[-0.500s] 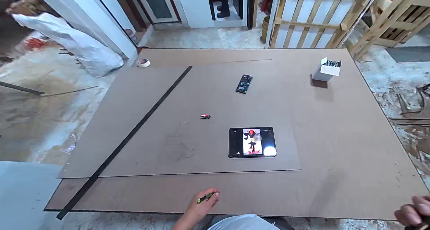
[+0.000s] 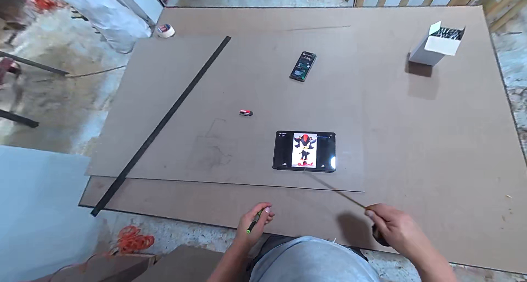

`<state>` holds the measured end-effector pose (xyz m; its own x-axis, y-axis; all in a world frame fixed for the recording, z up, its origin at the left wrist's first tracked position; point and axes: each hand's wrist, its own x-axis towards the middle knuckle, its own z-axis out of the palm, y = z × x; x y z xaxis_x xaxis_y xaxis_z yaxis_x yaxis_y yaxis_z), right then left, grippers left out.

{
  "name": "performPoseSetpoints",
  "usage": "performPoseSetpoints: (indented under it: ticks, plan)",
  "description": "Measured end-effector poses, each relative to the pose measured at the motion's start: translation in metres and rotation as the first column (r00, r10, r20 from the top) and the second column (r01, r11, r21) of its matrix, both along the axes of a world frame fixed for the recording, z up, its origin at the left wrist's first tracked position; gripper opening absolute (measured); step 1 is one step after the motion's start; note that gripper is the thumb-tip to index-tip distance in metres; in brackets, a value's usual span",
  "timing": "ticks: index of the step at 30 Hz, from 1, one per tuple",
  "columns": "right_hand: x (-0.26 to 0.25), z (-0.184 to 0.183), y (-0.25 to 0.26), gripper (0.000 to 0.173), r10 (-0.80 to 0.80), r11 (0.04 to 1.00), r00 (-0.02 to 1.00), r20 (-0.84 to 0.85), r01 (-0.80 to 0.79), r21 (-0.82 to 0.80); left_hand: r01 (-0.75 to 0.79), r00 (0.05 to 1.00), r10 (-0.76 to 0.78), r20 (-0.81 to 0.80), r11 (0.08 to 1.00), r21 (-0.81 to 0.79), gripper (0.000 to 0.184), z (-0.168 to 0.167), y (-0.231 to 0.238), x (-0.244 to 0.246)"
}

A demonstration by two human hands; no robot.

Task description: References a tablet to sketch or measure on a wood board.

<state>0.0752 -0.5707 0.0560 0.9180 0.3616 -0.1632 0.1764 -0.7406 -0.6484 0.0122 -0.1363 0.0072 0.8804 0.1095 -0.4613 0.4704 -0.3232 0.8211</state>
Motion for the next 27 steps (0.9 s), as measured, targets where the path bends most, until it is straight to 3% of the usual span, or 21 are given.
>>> performPoseSetpoints:
  ticks: [2,6,13,18,27]
  plan:
    - [0.006,-0.025,0.003,0.041,0.147,0.989,0.987,-0.068,-0.148,-0.018,-0.015,0.995,0.006,0.103,0.996,0.092,0.033,0.002,-0.02,-0.002]
    - [0.014,-0.053,0.0,0.043,0.277,0.96,0.949,-0.15,-0.282,-0.008,-0.051,0.984,0.017,0.176,0.981,0.189,0.04,0.006,-0.061,0.005]
    - [0.041,-0.071,-0.015,0.034,0.418,0.906,0.907,-0.06,-0.42,-0.04,0.0,0.989,-0.045,0.138,0.951,0.308,0.017,0.001,-0.095,0.014]
    - [0.06,-0.086,-0.009,0.027,0.452,0.89,0.891,0.033,-0.449,-0.079,0.065,0.984,-0.117,0.138,0.94,0.334,0.019,-0.002,-0.085,0.026]
    - [0.1,-0.11,0.013,0.017,0.317,0.947,0.939,0.136,-0.306,-0.098,0.107,0.966,-0.187,0.177,0.917,0.385,0.021,-0.029,-0.066,0.092]
